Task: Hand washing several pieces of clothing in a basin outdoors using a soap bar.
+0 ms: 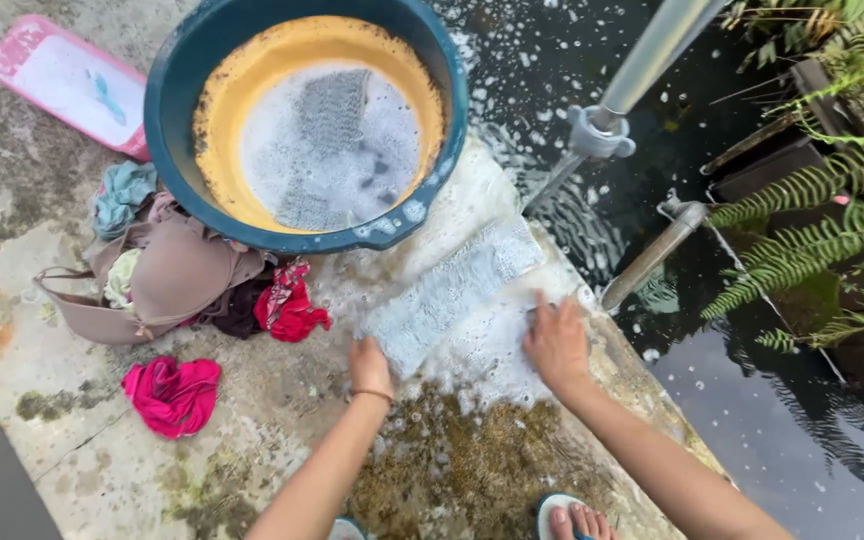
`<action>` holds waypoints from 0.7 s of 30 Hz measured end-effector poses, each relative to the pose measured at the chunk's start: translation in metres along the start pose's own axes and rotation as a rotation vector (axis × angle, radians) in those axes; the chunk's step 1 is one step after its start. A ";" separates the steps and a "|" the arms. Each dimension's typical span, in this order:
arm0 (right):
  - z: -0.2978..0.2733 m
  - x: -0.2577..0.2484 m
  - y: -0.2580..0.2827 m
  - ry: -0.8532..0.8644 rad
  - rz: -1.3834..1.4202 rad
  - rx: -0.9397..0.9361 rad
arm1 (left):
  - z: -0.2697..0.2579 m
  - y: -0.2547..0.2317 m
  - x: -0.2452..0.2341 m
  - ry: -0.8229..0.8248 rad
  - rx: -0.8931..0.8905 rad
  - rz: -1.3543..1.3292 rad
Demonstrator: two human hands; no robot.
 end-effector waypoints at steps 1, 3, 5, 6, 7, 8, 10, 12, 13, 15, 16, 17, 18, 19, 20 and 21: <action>-0.003 0.005 0.000 0.000 0.004 -0.006 | -0.012 -0.013 0.003 -0.006 0.002 0.002; 0.003 0.001 -0.009 -0.134 0.239 0.080 | -0.022 -0.045 0.005 -0.152 -0.026 0.181; 0.016 -0.030 0.029 -0.346 0.413 -0.158 | -0.050 -0.069 0.013 -0.279 -0.067 0.300; 0.002 -0.047 0.050 -0.538 0.596 -0.372 | -0.076 -0.074 0.007 -0.389 -0.125 0.443; -0.001 -0.045 0.073 -0.517 0.600 -0.374 | -0.082 -0.056 0.009 -0.396 -0.144 0.450; 0.006 -0.042 0.098 -0.423 0.604 -0.394 | -0.080 -0.052 0.018 -0.403 -0.074 0.650; 0.026 -0.033 0.118 -0.342 0.606 -0.418 | -0.084 -0.057 0.018 -0.414 0.007 0.844; 0.045 -0.024 0.124 -0.460 0.317 -0.586 | -0.092 -0.077 0.031 -0.062 0.276 1.253; 0.073 -0.029 0.099 -0.467 0.313 -0.597 | -0.084 -0.079 0.032 -0.073 0.278 1.246; 0.118 -0.026 0.015 -0.505 0.041 -0.126 | -0.093 -0.059 0.040 0.089 0.260 1.473; 0.116 -0.040 0.022 -0.508 0.036 -0.135 | -0.099 -0.065 0.045 0.082 0.256 1.465; 0.112 -0.058 0.028 -0.574 0.044 -0.147 | -0.104 -0.066 0.053 0.132 0.208 1.484; 0.103 -0.075 0.029 -0.638 0.049 -0.152 | -0.113 -0.066 0.062 0.191 0.162 1.502; 0.104 -0.014 0.038 -0.637 0.041 -0.154 | -0.109 -0.057 0.063 0.194 0.161 1.494; 0.100 0.042 0.063 -0.659 0.092 -0.348 | -0.106 -0.051 0.064 0.203 0.221 1.515; 0.100 0.095 0.096 -0.676 0.143 -0.542 | -0.102 -0.046 0.065 0.211 0.281 1.534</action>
Point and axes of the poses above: each hand's wrist, its own z-axis towards the middle knuckle, its own x-axis out of the palm, y = z × x, the point moved 8 cm from there along z, towards the middle knuckle, and after that the axes turned 6 degrees about z, right-handed, at the moved point
